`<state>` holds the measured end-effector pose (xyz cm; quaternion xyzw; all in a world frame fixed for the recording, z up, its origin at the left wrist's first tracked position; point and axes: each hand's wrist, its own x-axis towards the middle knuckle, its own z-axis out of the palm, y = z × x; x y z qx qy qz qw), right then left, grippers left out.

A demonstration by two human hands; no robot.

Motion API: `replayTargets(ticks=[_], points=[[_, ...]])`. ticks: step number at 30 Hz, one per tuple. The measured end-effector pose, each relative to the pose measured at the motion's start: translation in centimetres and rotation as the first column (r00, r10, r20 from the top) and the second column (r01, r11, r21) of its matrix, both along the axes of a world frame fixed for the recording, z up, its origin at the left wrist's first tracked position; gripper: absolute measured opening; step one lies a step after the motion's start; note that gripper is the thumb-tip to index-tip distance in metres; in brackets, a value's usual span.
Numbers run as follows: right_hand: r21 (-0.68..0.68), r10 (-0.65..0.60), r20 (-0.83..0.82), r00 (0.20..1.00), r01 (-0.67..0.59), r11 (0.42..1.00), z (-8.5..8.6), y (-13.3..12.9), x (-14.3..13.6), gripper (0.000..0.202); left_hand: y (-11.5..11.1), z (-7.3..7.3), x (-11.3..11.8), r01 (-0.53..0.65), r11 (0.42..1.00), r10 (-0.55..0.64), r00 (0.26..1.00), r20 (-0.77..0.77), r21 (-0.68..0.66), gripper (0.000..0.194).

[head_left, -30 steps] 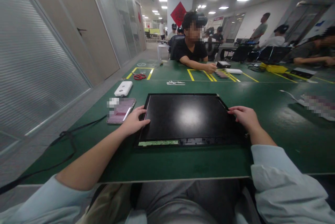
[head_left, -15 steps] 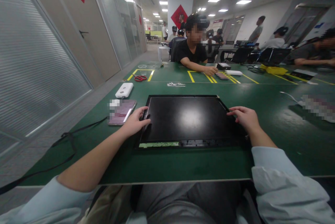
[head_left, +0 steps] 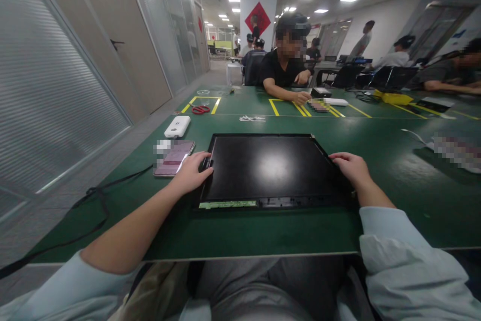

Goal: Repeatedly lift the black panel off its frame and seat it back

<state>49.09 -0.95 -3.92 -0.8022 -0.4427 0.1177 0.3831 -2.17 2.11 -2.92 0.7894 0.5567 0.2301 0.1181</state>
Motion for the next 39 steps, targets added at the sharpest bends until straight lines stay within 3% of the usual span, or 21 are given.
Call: replayTargets(ticks=[5, 11, 23, 30, 35, 39], points=[[-0.059, 0.106, -0.026, 0.994, -0.107, 0.992, -0.4, 0.2, 0.0, 0.024, -0.2, 0.1, 0.2, 0.000, 0.999, -0.004, 0.995, -0.099, -0.038, 0.057], [-0.063, 0.116, -0.030, 0.993, -0.118, 0.991, -0.3, 0.3, -0.2, 0.025, -0.1, -0.1, 0.2, -0.016, 0.998, 0.010, 0.995, -0.104, -0.053, 0.057], [-0.042, 0.122, -0.041, 0.992, -0.124, 0.991, -0.1, 0.1, -0.3, 0.023, 0.5, -0.8, -0.4, 0.009, 0.997, 0.002, 0.991, 0.136, -0.076, 0.046], [-0.093, 0.122, -0.031, 0.992, -0.124, 0.988, 0.0, 0.2, -0.2, 0.025, -0.1, -0.3, 0.3, -0.015, 0.996, 0.031, 0.980, 0.196, -0.083, 0.053], [-0.084, 0.125, -0.028, 0.992, -0.127, 0.988, 0.1, 0.2, -0.2, 0.024, -0.6, 0.5, 0.6, -0.032, 0.989, 0.086, 0.919, 0.384, -0.146, 0.052], [-0.066, 0.128, -0.024, 0.991, -0.129, 0.989, -0.1, 0.2, -0.1, 0.023, -0.9, 1.1, 1.1, -0.039, 0.985, 0.110, 0.889, 0.443, -0.167, 0.052]])
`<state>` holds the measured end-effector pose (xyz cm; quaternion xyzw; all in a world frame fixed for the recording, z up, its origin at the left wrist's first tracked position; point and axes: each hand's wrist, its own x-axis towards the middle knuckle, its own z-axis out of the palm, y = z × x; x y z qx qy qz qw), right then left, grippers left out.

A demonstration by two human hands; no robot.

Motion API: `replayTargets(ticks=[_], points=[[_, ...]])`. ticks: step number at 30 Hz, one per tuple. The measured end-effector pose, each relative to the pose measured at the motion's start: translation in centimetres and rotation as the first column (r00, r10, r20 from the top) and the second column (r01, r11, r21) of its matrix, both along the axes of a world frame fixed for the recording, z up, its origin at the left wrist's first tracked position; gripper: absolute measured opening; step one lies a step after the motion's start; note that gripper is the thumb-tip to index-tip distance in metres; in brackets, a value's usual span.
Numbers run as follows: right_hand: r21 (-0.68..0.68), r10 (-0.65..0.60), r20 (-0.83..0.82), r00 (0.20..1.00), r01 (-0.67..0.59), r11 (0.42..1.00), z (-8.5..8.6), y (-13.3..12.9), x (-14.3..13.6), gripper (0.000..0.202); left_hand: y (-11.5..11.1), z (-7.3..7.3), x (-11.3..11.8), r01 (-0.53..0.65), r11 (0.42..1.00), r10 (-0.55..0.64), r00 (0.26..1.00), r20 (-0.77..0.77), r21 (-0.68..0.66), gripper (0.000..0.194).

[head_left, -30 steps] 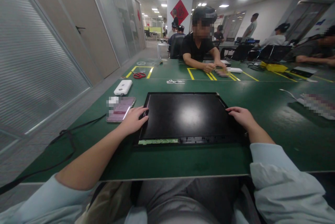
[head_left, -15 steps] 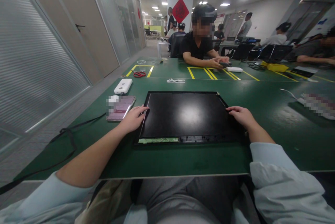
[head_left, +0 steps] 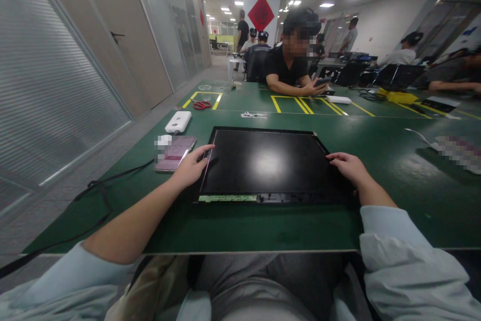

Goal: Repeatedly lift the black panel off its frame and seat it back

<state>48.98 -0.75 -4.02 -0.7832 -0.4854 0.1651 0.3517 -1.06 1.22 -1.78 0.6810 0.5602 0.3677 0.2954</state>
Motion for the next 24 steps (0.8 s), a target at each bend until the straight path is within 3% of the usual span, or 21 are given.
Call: replayTargets(ticks=[3, 6, 8, 16, 24], points=[[0.007, -0.004, 0.001, 1.000, 0.004, 1.000, -0.1, 0.1, 0.1, 0.024, -0.2, 0.3, 0.5, -0.013, 0.997, 0.027, 0.984, 0.179, -0.077, 0.053], [0.029, -0.002, -0.003, 1.000, 0.002, 1.000, -0.1, 0.1, 0.0, 0.023, -0.5, 0.5, 1.0, -0.006, 0.987, 0.078, 0.892, 0.445, -0.161, 0.051], [0.032, -0.006, -0.009, 1.000, 0.006, 0.999, 0.0, 0.0, -0.1, 0.024, -0.6, 0.6, 1.2, -0.006, 0.980, 0.114, 0.835, 0.538, -0.198, 0.051], [0.015, -0.001, -0.003, 1.000, 0.001, 1.000, -0.1, 0.0, -0.1, 0.023, -0.4, 0.7, 1.4, -0.047, 0.965, 0.217, 0.695, 0.685, -0.259, 0.052], [0.020, 0.010, 0.019, 1.000, -0.011, 1.000, -0.5, 0.3, 0.4, 0.022, -0.2, 0.6, 1.4, -0.030, 0.956, 0.242, 0.649, 0.721, -0.293, 0.058]])
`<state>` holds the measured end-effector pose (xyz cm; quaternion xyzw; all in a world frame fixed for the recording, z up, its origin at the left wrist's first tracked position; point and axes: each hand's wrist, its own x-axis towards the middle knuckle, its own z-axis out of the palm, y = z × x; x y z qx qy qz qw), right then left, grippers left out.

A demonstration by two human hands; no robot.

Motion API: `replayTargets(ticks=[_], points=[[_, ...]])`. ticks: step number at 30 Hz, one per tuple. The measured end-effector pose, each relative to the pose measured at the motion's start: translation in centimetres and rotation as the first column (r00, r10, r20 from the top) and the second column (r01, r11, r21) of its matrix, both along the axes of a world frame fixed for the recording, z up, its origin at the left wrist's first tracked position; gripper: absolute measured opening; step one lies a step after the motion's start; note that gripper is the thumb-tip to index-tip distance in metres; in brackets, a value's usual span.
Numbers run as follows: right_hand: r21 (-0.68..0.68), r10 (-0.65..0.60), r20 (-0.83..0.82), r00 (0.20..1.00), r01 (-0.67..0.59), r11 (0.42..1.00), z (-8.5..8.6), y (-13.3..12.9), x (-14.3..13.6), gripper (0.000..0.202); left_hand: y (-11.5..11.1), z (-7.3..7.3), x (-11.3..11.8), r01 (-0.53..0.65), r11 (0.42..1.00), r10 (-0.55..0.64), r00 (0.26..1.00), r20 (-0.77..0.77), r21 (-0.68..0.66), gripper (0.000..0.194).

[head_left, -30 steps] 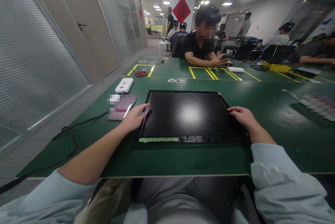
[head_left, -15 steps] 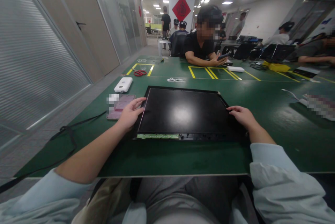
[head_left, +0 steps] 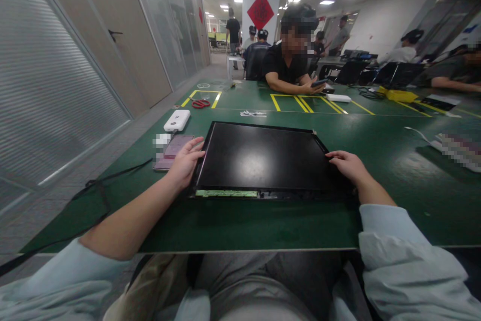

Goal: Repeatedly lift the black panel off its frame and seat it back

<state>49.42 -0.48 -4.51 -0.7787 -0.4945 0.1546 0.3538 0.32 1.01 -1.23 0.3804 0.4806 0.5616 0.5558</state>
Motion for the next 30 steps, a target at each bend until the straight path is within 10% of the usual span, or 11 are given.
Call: replayTargets(ticks=[12, 30], points=[[-0.058, -0.009, 0.007, 1.000, 0.009, 0.998, 0.3, -0.1, -0.2, 0.024, -0.4, 0.5, 0.0, 0.056, 0.998, -0.056, 0.998, -0.009, 0.020, 0.073], [-0.048, -0.002, 0.032, 0.999, 0.004, 0.999, 0.1, 0.2, -0.1, 0.023, -1.1, 1.4, 1.1, 0.076, 0.992, -0.071, 0.996, 0.054, -0.100, 0.047]])
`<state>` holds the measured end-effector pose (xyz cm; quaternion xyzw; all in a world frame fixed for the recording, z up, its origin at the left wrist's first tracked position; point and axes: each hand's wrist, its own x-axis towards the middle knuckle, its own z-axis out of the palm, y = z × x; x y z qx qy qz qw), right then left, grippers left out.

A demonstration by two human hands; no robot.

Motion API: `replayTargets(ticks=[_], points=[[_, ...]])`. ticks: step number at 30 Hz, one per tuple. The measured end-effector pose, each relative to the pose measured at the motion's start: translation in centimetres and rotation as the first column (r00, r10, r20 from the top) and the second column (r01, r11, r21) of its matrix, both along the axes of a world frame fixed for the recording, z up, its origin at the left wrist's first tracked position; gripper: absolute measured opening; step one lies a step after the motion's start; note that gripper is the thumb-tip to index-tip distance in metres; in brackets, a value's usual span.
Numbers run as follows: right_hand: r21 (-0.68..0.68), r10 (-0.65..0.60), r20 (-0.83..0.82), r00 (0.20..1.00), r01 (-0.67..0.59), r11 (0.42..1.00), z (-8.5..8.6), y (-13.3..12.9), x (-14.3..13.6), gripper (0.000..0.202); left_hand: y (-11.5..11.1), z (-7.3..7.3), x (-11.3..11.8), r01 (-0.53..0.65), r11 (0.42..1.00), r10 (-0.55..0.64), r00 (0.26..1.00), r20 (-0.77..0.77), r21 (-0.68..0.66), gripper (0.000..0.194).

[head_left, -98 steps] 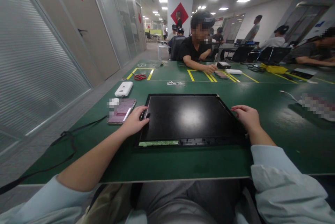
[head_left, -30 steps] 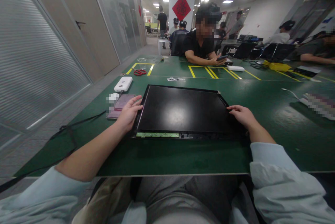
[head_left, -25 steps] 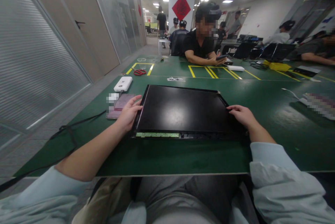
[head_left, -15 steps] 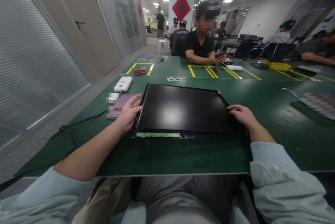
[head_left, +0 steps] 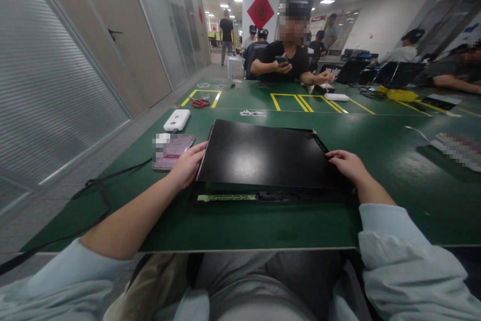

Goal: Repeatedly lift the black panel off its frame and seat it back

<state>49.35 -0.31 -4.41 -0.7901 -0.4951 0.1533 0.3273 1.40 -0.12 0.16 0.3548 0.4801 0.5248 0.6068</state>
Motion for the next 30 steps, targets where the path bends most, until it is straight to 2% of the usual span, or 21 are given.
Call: replayTargets(ticks=[4, 11, 14, 18, 22, 30], points=[[-0.025, -0.007, 0.015, 1.000, 0.007, 1.000, 0.3, -0.1, -0.1, 0.025, -0.2, 0.0, 0.0, 0.036, 0.999, -0.036, 0.999, -0.004, 0.017, 0.050], [-0.006, 0.005, 0.002, 1.000, -0.005, 1.000, 0.1, -0.2, -0.1, 0.025, 0.4, -0.5, -0.6, 0.185, 0.973, -0.192, 0.980, 0.041, 0.141, 0.075], [-0.011, 0.001, -0.005, 1.000, -0.001, 1.000, 0.2, -0.3, -0.2, 0.024, 0.5, -0.7, -0.7, 0.214, 0.962, -0.230, 0.970, 0.081, 0.172, 0.071], [-0.019, -0.004, -0.010, 1.000, 0.004, 1.000, 0.4, -0.4, -0.4, 0.023, 0.2, -0.8, -0.8, 0.214, 0.964, -0.218, 0.976, 0.007, 0.161, 0.057], [-0.003, -0.005, -0.003, 1.000, 0.005, 1.000, 0.4, -0.3, -0.4, 0.022, -0.1, -1.0, -1.0, 0.246, 0.953, -0.237, 0.969, -0.073, 0.177, 0.067], [-0.011, -0.001, 0.021, 1.000, 0.001, 1.000, 0.3, -0.3, -0.2, 0.025, 0.0, -1.1, -1.2, 0.240, 0.945, -0.216, 0.968, -0.128, 0.221, 0.069]])
